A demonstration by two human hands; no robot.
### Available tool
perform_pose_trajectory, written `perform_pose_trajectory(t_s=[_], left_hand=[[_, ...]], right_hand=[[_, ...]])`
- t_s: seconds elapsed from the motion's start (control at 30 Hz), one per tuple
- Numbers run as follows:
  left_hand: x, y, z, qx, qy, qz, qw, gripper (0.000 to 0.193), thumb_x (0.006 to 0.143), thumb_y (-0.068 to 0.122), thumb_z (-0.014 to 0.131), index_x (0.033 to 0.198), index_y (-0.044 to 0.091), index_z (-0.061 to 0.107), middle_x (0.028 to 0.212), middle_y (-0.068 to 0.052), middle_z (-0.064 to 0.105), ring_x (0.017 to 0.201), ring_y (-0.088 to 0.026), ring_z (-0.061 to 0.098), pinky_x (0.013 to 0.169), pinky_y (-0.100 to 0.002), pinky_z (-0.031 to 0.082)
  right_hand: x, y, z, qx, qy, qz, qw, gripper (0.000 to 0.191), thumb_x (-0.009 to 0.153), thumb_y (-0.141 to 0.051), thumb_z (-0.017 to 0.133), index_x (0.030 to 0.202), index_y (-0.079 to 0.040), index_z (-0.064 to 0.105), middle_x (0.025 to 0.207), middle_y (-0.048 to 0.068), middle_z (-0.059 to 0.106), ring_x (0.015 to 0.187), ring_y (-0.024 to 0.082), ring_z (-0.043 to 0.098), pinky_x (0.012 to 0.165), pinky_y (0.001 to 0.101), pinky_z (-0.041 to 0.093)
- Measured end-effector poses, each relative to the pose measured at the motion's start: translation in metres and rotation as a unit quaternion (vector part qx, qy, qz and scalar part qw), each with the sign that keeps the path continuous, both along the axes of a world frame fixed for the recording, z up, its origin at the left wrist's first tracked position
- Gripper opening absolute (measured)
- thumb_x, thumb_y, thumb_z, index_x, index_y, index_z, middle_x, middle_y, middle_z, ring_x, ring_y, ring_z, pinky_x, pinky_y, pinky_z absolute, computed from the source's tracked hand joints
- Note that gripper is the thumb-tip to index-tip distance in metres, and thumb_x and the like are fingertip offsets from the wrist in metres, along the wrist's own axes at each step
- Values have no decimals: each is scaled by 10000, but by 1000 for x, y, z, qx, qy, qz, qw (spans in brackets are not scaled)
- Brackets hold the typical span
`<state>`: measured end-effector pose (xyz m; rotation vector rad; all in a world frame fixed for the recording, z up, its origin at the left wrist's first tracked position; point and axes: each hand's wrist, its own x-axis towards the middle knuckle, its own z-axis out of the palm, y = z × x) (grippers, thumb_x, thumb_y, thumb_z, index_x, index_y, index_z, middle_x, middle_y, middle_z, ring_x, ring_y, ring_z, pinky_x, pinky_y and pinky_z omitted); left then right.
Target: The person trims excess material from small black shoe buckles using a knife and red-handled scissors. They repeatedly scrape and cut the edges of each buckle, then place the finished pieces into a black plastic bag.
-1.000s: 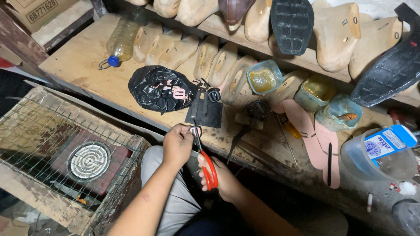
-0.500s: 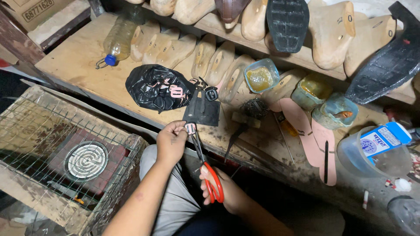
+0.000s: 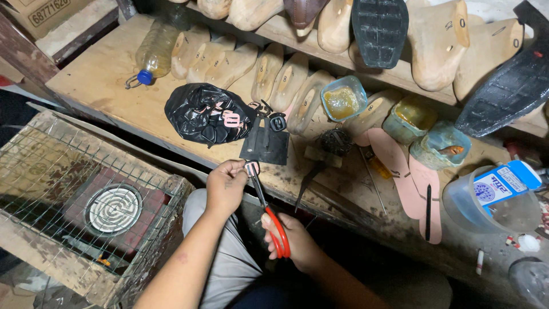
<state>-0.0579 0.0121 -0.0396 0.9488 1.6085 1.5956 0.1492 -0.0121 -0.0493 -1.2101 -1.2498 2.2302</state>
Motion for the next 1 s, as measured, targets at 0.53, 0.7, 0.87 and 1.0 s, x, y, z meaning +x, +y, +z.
perform_pose_trajectory(t_s=[0.53,0.7,0.87,1.0], left_hand=[[-3,4,0,-10,-17,4,1000,166,907,-19,646,1041,-92,709,790,-66,722,656,-87,635,606,-226,517],[-3,4,-1,-8,-31,0,999,176,905,-26,637,1052,-90,709,806,-65,730,666,-86,644,618,-226,525],[-4,4,-1,-2,-32,-2,999,179,903,-32,635,1058,-84,708,816,-61,725,679,-86,639,631,-226,523],[-2,3,-3,-5,-20,4,1000,171,909,-33,625,1050,-81,710,813,-59,721,680,-85,631,634,-226,519]], right_hand=[[-9,2,6,46,-85,-5,995,416,872,-452,734,992,-55,704,700,-2,593,504,89,546,429,255,481],[-11,2,5,62,-96,-2,993,427,869,-460,733,1014,-59,712,696,3,595,494,89,539,425,252,476],[-15,0,7,75,-132,-4,988,444,870,-473,726,1019,-56,707,700,2,597,499,84,539,427,250,474],[-16,-1,10,83,-136,-7,987,425,865,-473,722,1004,-72,704,688,-1,595,492,87,538,421,252,468]])
